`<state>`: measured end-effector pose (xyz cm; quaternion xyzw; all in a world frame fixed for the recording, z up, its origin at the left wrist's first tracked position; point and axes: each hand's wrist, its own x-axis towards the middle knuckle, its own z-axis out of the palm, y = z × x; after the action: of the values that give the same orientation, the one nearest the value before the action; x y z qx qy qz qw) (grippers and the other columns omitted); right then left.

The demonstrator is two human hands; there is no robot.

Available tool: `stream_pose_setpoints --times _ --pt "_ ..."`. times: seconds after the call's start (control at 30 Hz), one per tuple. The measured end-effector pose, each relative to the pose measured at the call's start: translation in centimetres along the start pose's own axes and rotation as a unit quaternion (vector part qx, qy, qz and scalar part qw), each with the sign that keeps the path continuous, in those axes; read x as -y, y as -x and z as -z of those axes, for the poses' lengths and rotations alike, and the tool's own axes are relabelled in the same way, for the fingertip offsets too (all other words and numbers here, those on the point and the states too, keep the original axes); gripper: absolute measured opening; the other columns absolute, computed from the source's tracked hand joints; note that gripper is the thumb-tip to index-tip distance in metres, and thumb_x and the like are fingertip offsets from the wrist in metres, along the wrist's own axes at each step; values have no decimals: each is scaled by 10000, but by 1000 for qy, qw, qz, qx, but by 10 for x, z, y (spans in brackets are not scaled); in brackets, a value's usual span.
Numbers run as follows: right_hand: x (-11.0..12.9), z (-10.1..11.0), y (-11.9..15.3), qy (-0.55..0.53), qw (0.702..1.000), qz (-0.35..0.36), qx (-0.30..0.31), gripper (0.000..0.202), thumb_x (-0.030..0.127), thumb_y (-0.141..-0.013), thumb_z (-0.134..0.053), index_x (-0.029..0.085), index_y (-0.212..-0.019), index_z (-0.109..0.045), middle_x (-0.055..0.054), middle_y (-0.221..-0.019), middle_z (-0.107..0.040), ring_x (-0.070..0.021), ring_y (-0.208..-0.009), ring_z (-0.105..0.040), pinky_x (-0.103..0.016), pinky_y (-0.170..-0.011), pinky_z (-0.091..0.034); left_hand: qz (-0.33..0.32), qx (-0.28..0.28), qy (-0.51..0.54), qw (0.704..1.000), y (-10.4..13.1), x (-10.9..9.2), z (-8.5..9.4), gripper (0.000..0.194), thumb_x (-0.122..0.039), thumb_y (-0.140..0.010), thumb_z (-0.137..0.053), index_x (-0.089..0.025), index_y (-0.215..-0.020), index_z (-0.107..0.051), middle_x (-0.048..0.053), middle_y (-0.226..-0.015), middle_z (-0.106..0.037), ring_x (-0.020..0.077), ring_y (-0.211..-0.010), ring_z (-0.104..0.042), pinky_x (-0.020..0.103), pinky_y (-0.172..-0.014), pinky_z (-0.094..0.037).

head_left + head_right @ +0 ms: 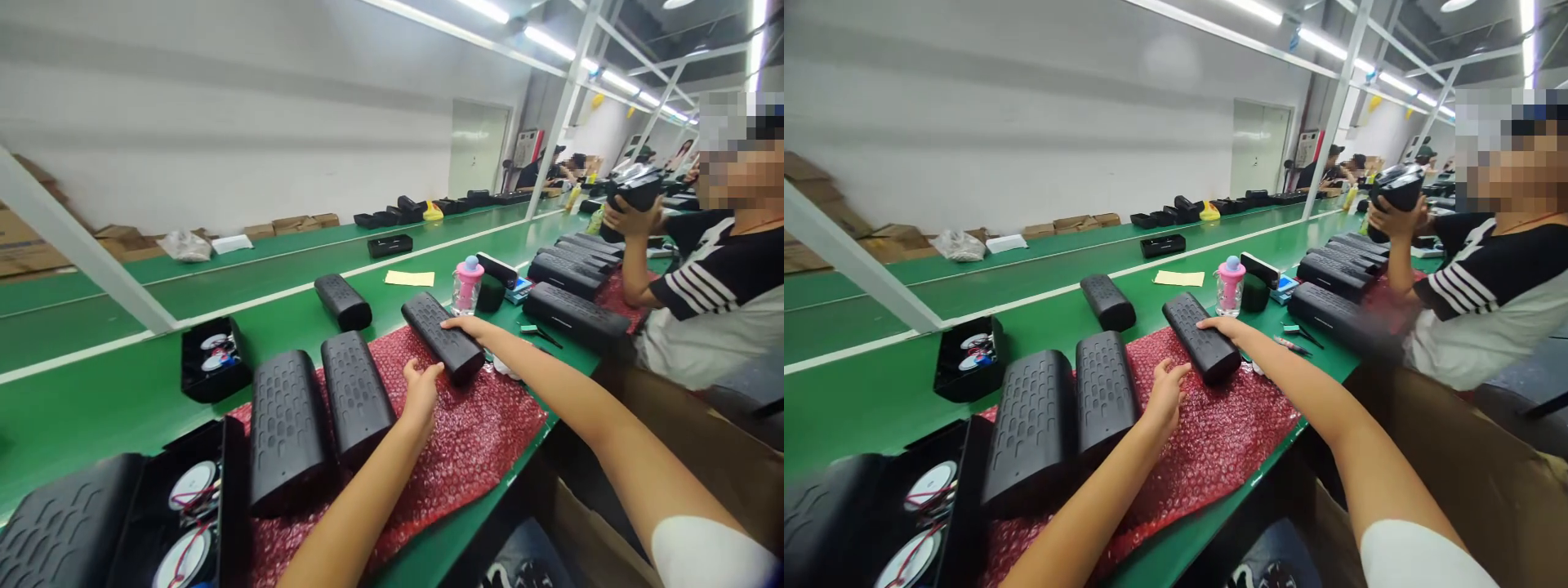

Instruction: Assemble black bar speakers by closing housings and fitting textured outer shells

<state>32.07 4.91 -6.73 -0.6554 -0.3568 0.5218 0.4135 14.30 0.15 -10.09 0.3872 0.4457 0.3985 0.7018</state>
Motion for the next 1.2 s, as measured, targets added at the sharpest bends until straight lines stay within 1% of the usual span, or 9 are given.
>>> stream_pose_setpoints --times 0.1,0.2,0.27,0.33,0.47,0.57,0.87,1.03,1.2 --pt "8 -21 27 -7 997 72 -12 447 260 -698 -771 140 -1082 -574 -55 -851 -682 -195 -716 -652 -351 -714 -564 -48 25 29 998 6 -16 4 894 -444 -724 -732 -181 -1411 -223 222 -1454 -391 353 -1368 -385 478 -1122 -298" --pt "21 -46 64 10 975 219 -34 757 269 -544 -861 233 -1223 -528 -53 -1113 -633 -231 -1004 -613 -380 -913 -513 -174 45 76 981 13 -40 16 917 -500 -672 -794 -251 -1401 -296 138 -1406 -491 314 -1283 -497 408 -1075 -393" --pt "32 -61 88 36 934 354 -31 775 407 -559 -850 267 -1251 -533 -68 -1212 -571 -260 -1106 -548 -438 -991 -452 -286 42 108 951 20 -60 31 890 -514 -641 -821 -257 -1369 -380 111 -1344 -553 305 -1203 -562 404 -1043 -434" --pt "45 -72 103 10 909 415 19 754 517 -626 -783 289 -1291 -513 -76 -1219 -545 -272 -1124 -528 -473 -987 -438 -336 51 123 933 28 -79 51 875 -563 -620 -820 -228 -1339 -449 119 -1257 -613 319 -1122 -610 433 -998 -472" --pt "67 -99 110 -162 893 387 163 771 480 -637 -741 272 -1324 -458 -78 -1220 -563 -283 -1185 -519 -471 -1011 -443 -250 106 87 959 48 -107 87 768 -642 -652 -756 -193 -1246 -569 118 -1118 -682 328 -1007 -663 436 -889 -536" --pt "73 -120 108 -261 860 357 255 656 396 -640 -724 247 -1240 -505 -66 -1202 -614 -283 -1169 -556 -457 -1029 -458 -250 114 54 960 58 -116 97 708 -595 -685 -758 -210 -1251 -578 98 -1119 -687 302 -969 -675 403 -855 -552" --pt "64 -133 104 -341 838 333 268 554 307 -648 -712 261 -1174 -543 -31 -1165 -658 -274 -1097 -615 -468 -1018 -480 -295 131 -5 946 61 -127 97 835 -564 -653 -805 -228 -1352 -494 120 -1269 -624 346 -1126 -611 416 -910 -538" --pt "59 -133 102 -298 821 361 328 754 238 -590 -801 294 -1268 -477 -30 -1246 -620 -280 -1156 -584 -466 -1004 -491 -240 104 21 965 65 -123 112 763 -600 -697 -752 -215 -1321 -543 110 -1114 -695 318 -924 -688 421 -790 -581" --pt "57 -140 102 -317 834 334 304 694 187 -609 -783 303 -1232 -502 -18 -1204 -634 -270 -1116 -603 -456 -984 -508 -201 78 40 976 68 -118 115 646 -591 -748 -707 -187 -1244 -610 111 -1005 -720 328 -921 -693 452 -835 -574"
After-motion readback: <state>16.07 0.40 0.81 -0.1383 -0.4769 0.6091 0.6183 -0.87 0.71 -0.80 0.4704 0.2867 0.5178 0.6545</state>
